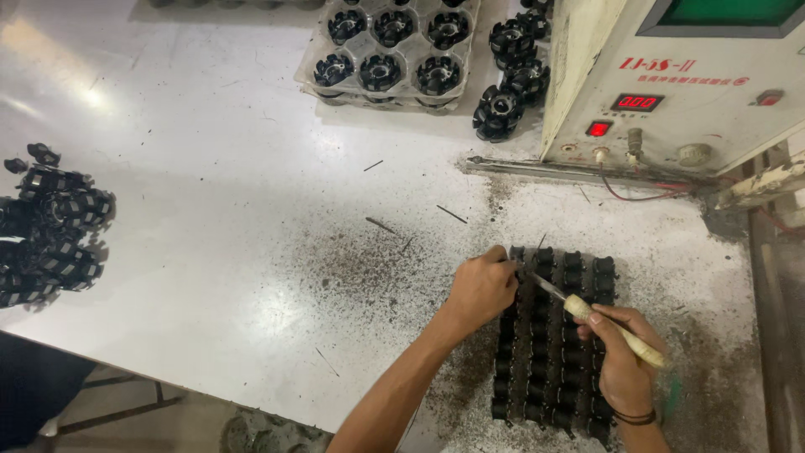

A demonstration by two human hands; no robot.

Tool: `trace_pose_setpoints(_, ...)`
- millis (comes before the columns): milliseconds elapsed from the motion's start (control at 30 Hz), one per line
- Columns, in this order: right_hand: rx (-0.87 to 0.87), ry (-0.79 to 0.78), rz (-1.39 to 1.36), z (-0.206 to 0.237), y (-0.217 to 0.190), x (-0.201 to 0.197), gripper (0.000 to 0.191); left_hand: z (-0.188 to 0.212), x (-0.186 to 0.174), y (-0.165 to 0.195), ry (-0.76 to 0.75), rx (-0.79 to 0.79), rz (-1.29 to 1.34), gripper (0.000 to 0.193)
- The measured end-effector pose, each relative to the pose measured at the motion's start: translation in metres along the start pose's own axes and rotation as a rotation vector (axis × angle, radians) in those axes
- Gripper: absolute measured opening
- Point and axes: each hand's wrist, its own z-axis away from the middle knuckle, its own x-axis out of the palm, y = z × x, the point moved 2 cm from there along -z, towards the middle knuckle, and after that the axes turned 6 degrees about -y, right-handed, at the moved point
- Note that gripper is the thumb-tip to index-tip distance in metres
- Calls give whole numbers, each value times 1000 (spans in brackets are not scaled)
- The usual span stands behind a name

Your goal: The person arranges small black cylindrical components into rows on a workbench and solders each one using a soldering iron with solder wire, working through the grid one component at a time. The person continues soldering successive components across the rows throughout the episode.

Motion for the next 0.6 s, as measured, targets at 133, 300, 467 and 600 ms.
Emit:
trace_pose_setpoints(133,-5,-16,-4,2,2,0,15,2,7,-8,-22,-38,30,9)
trace_pose_setpoints(300,2,-30,-22,0,3,-2,16,-1,15,-15,-75,-77,28,13)
trace_pose_setpoints(467,-27,-25,9,0,3,-1,16,2,9,-11,24,-45,43,11)
trace_pose_setpoints(600,-41,-60,-2,3,5,-1,16,2,4,-6,13,-58,50,11)
